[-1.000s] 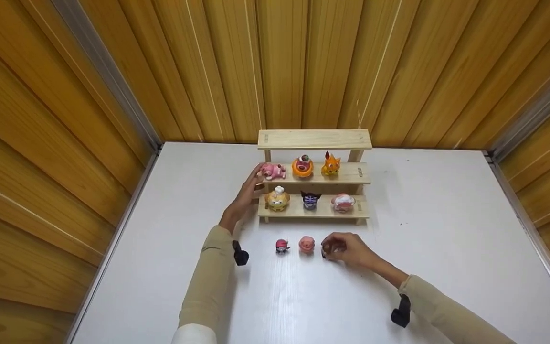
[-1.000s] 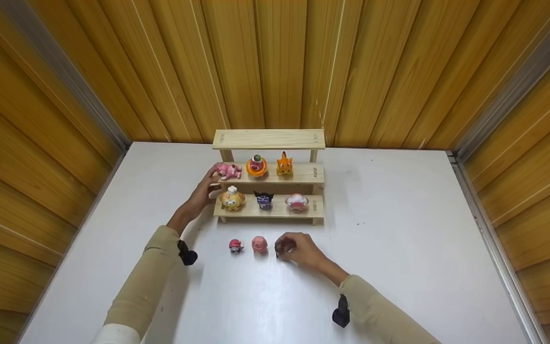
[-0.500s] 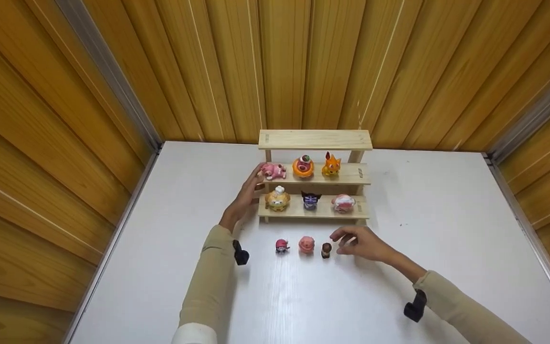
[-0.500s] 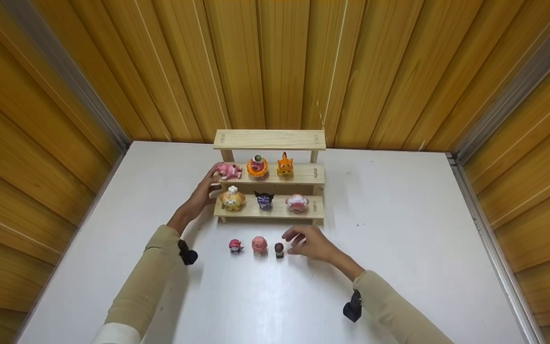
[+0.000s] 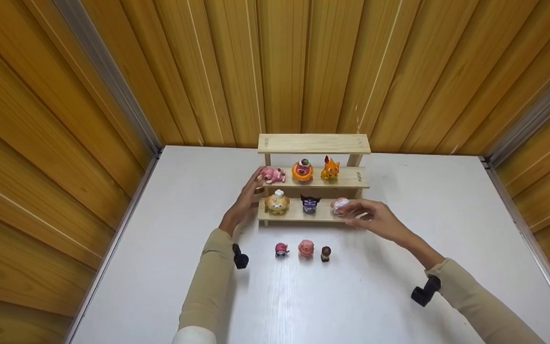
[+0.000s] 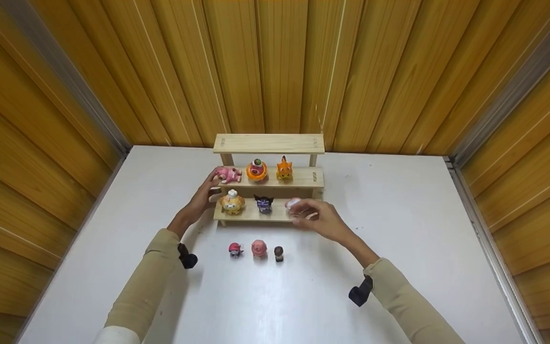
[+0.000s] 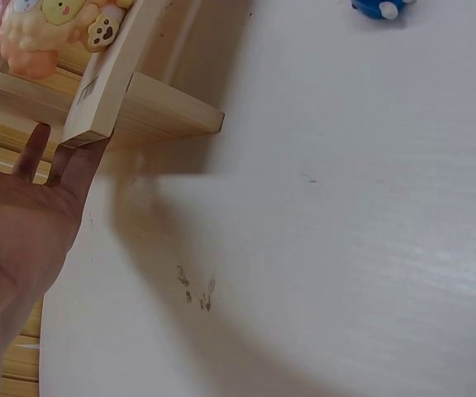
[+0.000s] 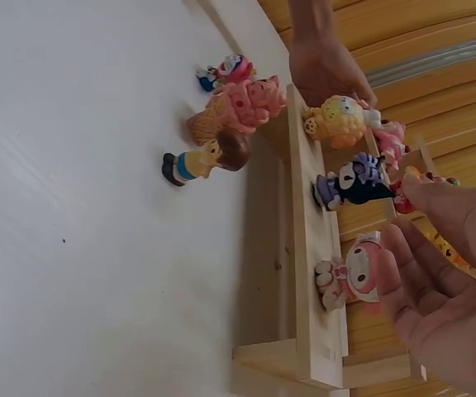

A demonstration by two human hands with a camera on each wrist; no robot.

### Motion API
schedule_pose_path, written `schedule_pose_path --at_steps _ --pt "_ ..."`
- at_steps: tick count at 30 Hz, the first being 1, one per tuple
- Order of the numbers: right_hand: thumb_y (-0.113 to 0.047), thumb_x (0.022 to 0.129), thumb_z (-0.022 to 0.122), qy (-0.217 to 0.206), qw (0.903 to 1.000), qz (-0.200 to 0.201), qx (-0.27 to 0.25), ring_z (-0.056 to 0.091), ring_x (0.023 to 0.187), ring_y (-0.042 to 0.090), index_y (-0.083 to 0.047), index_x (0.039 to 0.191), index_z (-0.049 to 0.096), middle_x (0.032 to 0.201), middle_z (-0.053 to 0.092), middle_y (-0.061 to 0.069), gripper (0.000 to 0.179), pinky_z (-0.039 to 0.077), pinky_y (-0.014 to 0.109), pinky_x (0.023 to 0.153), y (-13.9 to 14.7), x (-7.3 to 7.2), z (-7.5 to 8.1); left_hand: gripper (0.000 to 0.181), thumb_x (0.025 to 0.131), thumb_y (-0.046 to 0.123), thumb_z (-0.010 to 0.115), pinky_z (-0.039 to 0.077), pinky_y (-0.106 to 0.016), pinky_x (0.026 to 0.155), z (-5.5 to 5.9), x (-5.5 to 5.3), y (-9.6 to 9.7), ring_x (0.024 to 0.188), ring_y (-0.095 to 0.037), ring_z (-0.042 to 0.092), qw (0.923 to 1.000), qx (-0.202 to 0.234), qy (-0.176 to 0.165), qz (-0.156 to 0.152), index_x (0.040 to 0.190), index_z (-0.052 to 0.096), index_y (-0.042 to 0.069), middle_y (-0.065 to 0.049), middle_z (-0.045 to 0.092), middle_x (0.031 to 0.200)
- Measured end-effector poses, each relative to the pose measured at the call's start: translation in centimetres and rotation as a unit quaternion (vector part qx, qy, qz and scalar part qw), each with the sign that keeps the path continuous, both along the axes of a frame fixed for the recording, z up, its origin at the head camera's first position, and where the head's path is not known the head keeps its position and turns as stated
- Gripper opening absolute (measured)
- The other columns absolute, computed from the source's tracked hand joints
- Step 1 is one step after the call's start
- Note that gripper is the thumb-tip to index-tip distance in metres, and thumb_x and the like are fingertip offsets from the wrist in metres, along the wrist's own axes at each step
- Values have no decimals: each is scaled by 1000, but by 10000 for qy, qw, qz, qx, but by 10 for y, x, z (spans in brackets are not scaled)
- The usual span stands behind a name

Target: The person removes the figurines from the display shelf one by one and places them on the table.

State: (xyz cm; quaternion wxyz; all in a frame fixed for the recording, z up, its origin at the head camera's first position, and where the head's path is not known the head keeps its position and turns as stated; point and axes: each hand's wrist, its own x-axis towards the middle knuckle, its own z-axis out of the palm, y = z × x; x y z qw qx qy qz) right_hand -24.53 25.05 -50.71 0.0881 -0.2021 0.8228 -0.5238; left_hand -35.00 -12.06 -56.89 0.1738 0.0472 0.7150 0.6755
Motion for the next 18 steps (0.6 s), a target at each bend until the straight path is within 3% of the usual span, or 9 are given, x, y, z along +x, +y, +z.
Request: schedule_pose_path --at_steps 4,7,15,18 --pt "-8 92 74 -77 9991 -288 -298 67 100 7 5 126 65 120 68 27 37 56 18 83 4 -3 6 61 106 47 35 26 -70 117 -2 -1 2 153 -47 25 10000 -29 -26 -39 164 16 41 -5 12 173" --pt "-5 92 74 102 9986 -413 -306 67 101 7 7 127 64 120 68 28 39 55 17 84 3 -12 9 60 106 46 36 26 -69 117 -2 -1 1 153 -47 26 9999 -71 -60 48 163 18 41 -4 11 173" --pt "-6 92 75 436 9957 -821 -12 64 114 38 3 136 59 127 66 26 48 50 13 86 -2 -42 22 57 105 45 37 31 -66 117 1 1 0 153 -44 27 9997 -62 -162 152 161 22 47 -4 13 173" --pt "-5 91 76 471 9943 -960 -39 63 115 36 2 139 57 129 63 26 52 50 15 88 -3 -51 26 57 106 45 37 30 -67 117 2 2 0 153 -45 26 9998 -72 -116 148 161 22 46 -5 13 173"
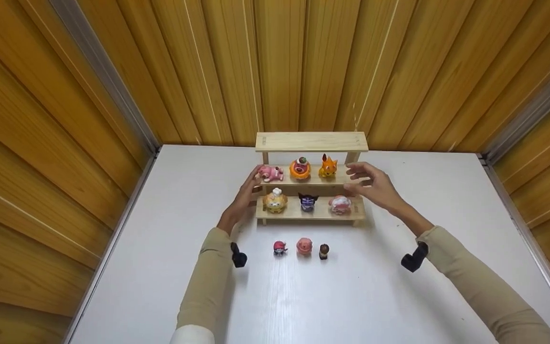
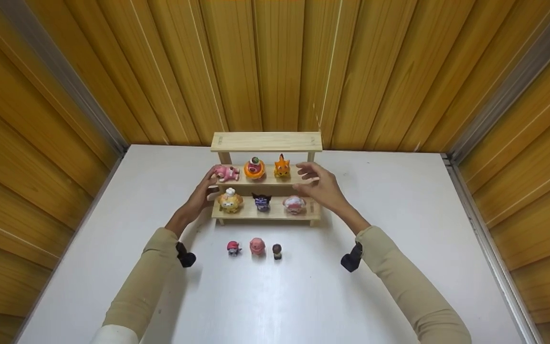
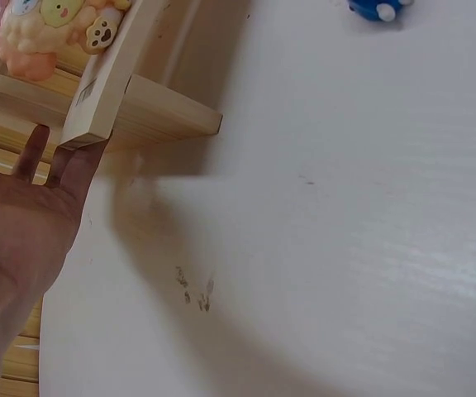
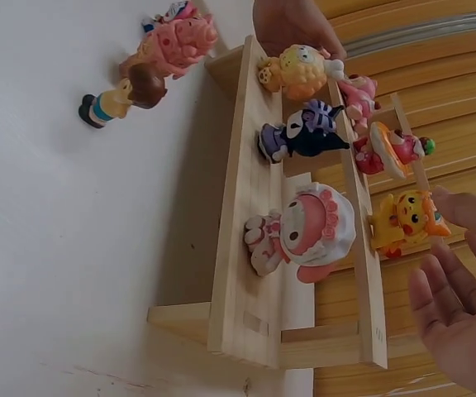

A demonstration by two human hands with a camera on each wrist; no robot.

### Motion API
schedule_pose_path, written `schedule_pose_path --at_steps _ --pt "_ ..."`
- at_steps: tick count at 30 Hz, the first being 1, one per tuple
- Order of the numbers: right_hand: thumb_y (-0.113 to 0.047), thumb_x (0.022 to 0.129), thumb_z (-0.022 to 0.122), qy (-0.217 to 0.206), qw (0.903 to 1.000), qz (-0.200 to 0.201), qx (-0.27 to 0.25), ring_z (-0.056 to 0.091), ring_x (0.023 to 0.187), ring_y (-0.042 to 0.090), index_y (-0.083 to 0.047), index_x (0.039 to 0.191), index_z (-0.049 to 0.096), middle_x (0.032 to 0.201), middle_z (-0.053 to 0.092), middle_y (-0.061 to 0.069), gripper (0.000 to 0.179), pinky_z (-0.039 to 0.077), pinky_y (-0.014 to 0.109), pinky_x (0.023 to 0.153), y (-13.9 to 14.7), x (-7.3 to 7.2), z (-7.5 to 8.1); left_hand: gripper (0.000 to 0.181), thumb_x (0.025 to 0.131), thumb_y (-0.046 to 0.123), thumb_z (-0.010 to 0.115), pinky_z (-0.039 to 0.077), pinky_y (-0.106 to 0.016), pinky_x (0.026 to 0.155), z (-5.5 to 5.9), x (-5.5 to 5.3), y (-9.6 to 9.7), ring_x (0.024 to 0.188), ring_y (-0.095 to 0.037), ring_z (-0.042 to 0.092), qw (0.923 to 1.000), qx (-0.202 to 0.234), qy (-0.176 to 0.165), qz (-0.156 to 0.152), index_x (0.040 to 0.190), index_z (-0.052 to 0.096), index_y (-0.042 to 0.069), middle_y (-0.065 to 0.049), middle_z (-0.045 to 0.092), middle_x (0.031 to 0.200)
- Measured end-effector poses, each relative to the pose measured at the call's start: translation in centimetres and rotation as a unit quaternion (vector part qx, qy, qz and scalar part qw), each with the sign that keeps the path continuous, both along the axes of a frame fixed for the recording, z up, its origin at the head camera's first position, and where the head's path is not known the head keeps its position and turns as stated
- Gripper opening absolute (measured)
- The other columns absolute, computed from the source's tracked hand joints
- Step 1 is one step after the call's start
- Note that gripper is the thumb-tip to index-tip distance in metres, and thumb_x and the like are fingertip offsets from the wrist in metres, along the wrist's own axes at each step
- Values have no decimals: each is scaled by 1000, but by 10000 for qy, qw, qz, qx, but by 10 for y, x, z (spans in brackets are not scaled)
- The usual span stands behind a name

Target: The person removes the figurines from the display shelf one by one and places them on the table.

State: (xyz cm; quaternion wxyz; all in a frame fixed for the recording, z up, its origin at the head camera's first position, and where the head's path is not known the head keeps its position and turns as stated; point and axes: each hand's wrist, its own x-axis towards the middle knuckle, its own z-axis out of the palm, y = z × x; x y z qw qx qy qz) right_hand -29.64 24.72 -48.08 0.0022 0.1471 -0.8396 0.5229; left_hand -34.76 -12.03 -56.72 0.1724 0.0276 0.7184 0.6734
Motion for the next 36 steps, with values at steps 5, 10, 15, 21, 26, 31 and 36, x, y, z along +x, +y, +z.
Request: schedule_pose_path --at_steps 5,10,15,21,26,31,36 --pt "-4 89 77 -23 10000 -67 -19 60 113 14 3 141 54 134 61 24 57 52 30 100 -6 -17 2 59 105 44 37 27 -68 118 0 0 -2 152 -46 27 10000 59 58 14 162 21 44 -5 13 173" --pt "1 89 75 -243 9988 148 -399 56 128 37 6 144 49 141 54 30 61 46 51 111 -12 -28 -4 60 106 46 35 26 -69 118 -1 -1 -1 152 -47 28 9999 100 75 -63 164 17 40 -6 15 173" --pt "-2 88 77 -412 9984 205 -332 52 135 46 4 147 46 145 52 29 67 43 52 114 -15 -35 -8 61 106 50 36 30 -69 115 -2 -3 1 153 -44 26 9999 17 75 -133 163 17 40 -4 15 173" --pt "-2 87 78 -321 9988 323 -151 51 136 47 4 148 46 147 51 29 68 43 54 114 -27 -41 -11 61 105 49 37 31 -70 114 -3 -3 -2 153 -44 27 9999 -6 101 -114 163 18 41 -3 14 173" --pt "0 88 77 -197 9993 313 68 53 134 46 5 146 48 142 54 31 65 42 55 114 -35 -44 -17 60 106 46 36 30 -70 115 -3 -2 -2 152 -46 28 9999 54 120 -96 163 19 40 -3 12 173" --pt "4 89 74 -294 9992 179 208 56 127 45 7 144 50 138 56 33 61 45 55 111 -43 -43 -13 60 106 44 36 32 -67 116 -5 -2 -1 152 -46 29 9998 166 99 -90 163 20 39 -6 15 173" --pt "8 89 72 -410 9986 149 300 58 124 44 10 141 53 137 57 33 56 46 55 110 -50 -40 1 61 106 43 37 30 -67 117 -5 -4 -2 151 -46 30 9997 179 135 -44 164 20 37 -5 15 173"
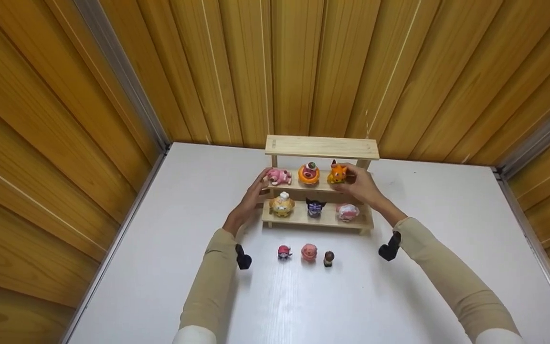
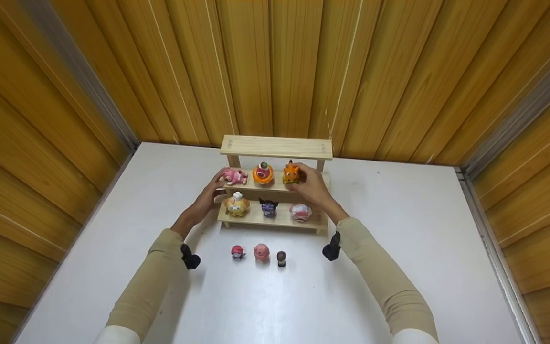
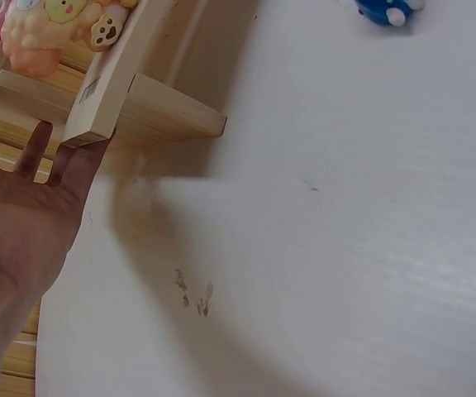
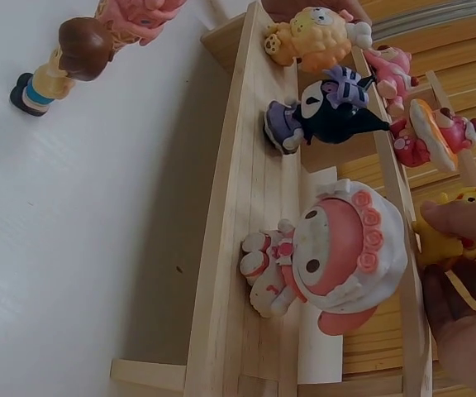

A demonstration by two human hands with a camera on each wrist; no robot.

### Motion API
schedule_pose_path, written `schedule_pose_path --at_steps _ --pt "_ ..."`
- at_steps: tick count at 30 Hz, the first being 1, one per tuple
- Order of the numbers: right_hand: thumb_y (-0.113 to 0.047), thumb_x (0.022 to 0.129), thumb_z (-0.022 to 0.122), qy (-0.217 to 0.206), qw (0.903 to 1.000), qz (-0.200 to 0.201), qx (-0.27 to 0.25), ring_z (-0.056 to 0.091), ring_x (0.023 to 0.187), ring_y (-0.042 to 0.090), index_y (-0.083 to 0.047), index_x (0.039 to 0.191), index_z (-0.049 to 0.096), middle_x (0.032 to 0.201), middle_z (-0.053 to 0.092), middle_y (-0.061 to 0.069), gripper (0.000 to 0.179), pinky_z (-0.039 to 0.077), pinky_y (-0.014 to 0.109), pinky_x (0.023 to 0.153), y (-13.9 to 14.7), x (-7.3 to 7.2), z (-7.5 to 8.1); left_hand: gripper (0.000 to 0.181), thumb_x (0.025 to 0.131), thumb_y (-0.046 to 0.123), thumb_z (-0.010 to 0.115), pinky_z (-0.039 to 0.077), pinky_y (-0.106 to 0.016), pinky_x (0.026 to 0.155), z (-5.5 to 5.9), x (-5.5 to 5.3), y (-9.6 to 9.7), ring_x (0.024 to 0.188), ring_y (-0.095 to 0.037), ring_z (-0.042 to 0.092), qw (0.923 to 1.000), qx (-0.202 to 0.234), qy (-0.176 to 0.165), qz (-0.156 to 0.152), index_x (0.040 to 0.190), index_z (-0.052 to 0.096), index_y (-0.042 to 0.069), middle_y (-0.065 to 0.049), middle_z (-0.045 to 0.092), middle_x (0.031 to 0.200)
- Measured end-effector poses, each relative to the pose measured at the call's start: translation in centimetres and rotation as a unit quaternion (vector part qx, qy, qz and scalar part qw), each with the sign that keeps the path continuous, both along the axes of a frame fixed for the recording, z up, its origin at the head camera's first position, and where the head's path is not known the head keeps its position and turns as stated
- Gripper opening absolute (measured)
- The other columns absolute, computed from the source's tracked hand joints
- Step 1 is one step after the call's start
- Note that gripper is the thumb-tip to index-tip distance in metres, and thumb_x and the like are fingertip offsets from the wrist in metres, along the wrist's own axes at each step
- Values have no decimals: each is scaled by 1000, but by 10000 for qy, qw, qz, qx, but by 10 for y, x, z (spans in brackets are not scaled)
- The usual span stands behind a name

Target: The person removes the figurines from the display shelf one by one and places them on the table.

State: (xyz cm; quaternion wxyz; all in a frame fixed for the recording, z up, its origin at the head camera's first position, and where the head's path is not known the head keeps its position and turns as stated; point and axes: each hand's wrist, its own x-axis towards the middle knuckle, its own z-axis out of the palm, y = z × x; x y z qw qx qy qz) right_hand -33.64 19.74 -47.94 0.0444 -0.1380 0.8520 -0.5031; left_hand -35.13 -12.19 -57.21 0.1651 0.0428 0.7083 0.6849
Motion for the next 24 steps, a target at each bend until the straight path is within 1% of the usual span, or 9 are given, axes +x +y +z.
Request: schedule_pose_path --at_steps 2,4,6,8,10,13,16,20,24 --pt "7 88 72 23 10000 -21 37 59 124 42 9 140 54 137 58 32 54 48 51 109 1 -2 -2 60 106 43 38 30 -67 116 0 0 1 151 -47 30 10000 0 -21 11 163 20 39 -6 16 173" --pt "6 88 73 75 9999 -52 49 60 121 39 7 139 56 136 60 30 54 50 41 107 3 -6 -8 60 105 44 38 32 -68 116 0 0 1 151 -46 30 10000 0 -38 33 163 21 40 -6 17 172" --pt "5 87 75 196 9998 -85 46 62 118 35 6 138 58 134 61 29 54 52 29 101 6 -10 -15 59 105 44 37 31 -68 116 0 -1 1 151 -47 29 10000 -43 23 17 163 21 41 -6 16 173" --pt "3 86 77 260 9996 -121 -19 63 114 29 4 137 60 132 63 27 54 51 19 93 8 -14 -21 59 105 44 36 29 -69 116 -1 -2 1 151 -47 29 9999 -93 98 -3 163 21 40 -7 15 173" --pt "3 86 78 317 9994 -104 -72 64 109 24 3 136 61 130 64 27 53 50 12 86 10 -15 -24 60 105 44 35 27 -70 117 -1 -3 1 151 -48 28 9998 -145 161 -27 163 20 39 -8 13 173" --pt "2 85 79 329 9993 -99 -110 64 102 18 3 134 62 127 65 26 52 49 10 82 11 -16 -25 61 105 45 35 24 -71 118 -2 -5 2 152 -48 27 9997 -167 171 -28 163 20 39 -6 11 174" --pt "1 84 80 337 9993 -135 -7 64 99 17 3 133 62 125 66 26 52 49 9 80 12 -16 -24 59 105 45 35 24 -70 118 -1 -5 2 152 -46 27 9998 -157 96 -13 162 21 42 -3 12 174" --pt "-1 84 81 312 9991 -237 144 65 102 24 3 133 62 125 67 26 53 49 11 81 14 -16 -22 58 107 45 34 24 -69 119 1 -6 2 152 -47 27 9999 -93 88 -62 163 20 40 -3 12 173" --pt "-1 85 80 223 9989 -290 282 66 108 31 2 135 62 126 67 25 53 53 18 87 15 -15 -20 60 107 43 33 25 -68 119 2 -7 1 151 -48 29 9998 -99 138 -109 165 16 36 -3 11 173"
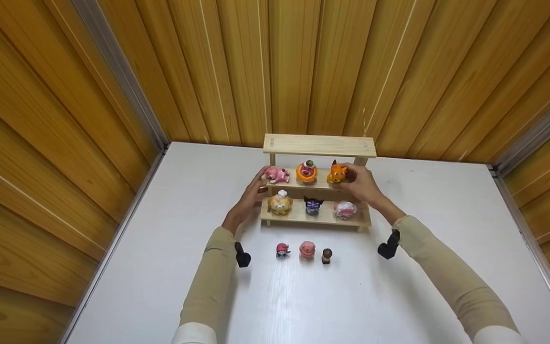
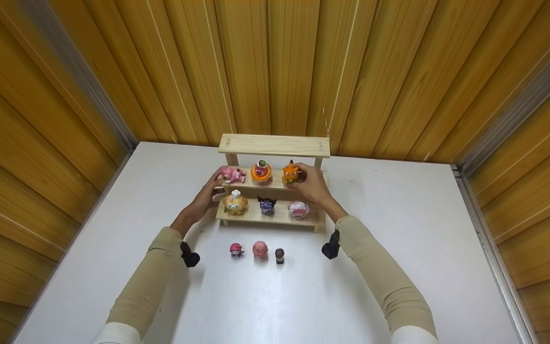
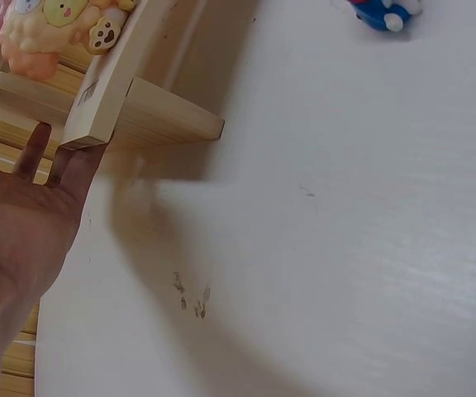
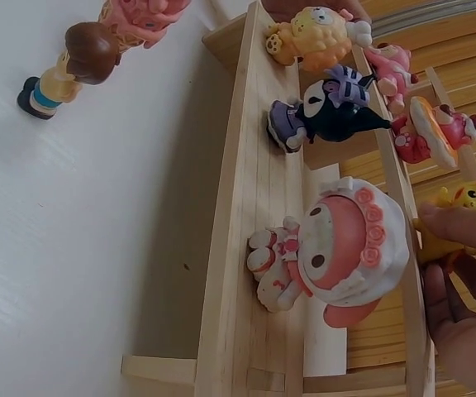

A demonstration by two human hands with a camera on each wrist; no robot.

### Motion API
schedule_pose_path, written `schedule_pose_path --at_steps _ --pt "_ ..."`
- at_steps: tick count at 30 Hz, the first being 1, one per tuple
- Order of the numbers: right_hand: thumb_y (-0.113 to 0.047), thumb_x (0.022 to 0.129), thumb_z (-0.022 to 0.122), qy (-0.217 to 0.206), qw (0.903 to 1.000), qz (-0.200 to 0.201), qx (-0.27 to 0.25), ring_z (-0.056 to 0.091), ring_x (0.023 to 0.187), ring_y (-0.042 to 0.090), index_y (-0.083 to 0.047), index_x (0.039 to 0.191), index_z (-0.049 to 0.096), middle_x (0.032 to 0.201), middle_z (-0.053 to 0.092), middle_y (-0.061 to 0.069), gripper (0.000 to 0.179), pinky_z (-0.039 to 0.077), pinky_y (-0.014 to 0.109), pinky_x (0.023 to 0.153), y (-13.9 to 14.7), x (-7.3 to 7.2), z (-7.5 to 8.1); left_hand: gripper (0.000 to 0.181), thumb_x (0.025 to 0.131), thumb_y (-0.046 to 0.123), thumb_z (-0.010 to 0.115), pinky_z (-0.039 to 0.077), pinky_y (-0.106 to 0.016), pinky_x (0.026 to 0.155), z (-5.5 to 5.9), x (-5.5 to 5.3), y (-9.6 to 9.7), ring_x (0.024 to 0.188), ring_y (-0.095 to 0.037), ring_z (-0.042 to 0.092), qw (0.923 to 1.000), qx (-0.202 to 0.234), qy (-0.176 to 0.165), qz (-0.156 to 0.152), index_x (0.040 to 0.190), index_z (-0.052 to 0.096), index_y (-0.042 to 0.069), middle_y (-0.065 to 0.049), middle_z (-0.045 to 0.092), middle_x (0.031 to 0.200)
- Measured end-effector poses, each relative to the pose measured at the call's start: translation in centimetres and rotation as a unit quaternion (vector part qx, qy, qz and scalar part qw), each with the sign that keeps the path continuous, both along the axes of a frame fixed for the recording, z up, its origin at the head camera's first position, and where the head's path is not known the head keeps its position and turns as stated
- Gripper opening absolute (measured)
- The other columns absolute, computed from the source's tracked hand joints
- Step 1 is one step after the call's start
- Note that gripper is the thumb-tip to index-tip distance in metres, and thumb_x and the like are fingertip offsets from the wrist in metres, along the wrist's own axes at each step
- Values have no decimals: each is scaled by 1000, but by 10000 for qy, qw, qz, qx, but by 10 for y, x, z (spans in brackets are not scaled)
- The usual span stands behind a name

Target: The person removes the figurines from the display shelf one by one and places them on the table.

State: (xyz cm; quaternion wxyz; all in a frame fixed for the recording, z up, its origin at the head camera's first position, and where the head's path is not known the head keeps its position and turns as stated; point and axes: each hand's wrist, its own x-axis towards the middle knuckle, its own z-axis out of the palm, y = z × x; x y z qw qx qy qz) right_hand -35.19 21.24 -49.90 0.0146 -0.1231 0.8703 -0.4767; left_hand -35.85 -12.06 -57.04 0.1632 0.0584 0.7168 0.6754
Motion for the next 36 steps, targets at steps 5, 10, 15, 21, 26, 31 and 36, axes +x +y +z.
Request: schedule_pose_path --at_steps 5,10,15,21,26,31,36 --pt "0 86 78 8 9999 7 148 66 110 34 4 134 61 126 67 26 51 56 33 95 1 1 2 59 107 40 32 26 -66 119 1 -2 0 152 -45 29 9999 -60 33 80 164 19 36 -3 13 173" --pt "0 86 79 18 9998 -14 206 66 112 36 4 135 61 127 67 26 52 55 43 99 3 1 3 57 107 42 33 28 -68 118 4 -4 -1 152 -44 28 9997 -157 -35 157 162 22 42 1 13 173" --pt "-2 86 79 43 9999 -79 88 67 115 40 5 136 61 127 67 29 54 55 47 101 7 2 4 58 107 43 33 25 -68 118 2 -4 0 152 -46 27 9999 -74 -24 150 163 20 39 -2 12 173" --pt "-4 88 78 -9 9999 -81 125 66 116 40 3 138 60 128 67 28 54 55 45 100 12 8 8 61 106 44 37 23 -69 119 -2 -6 3 153 -46 25 9998 54 -124 144 164 19 37 -3 14 173" --pt "0 87 77 53 10000 -12 -14 65 113 41 7 136 60 127 65 31 53 54 19 88 12 21 22 58 106 45 37 22 -68 120 -2 -6 5 153 -45 27 9997 30 -199 163 162 22 42 -1 13 173" --pt "-3 85 80 15 9999 -12 -102 66 106 27 3 138 61 126 68 27 56 51 11 82 17 21 15 59 106 44 36 24 -69 119 -1 -6 7 153 -47 27 9997 62 -171 152 163 21 40 -3 13 173" --pt "-9 86 82 -62 9998 32 -206 64 100 13 1 138 61 123 68 24 57 52 13 82 19 25 20 58 106 44 37 26 -69 118 0 -7 10 152 -47 28 9997 91 -122 169 162 22 41 -4 16 173"
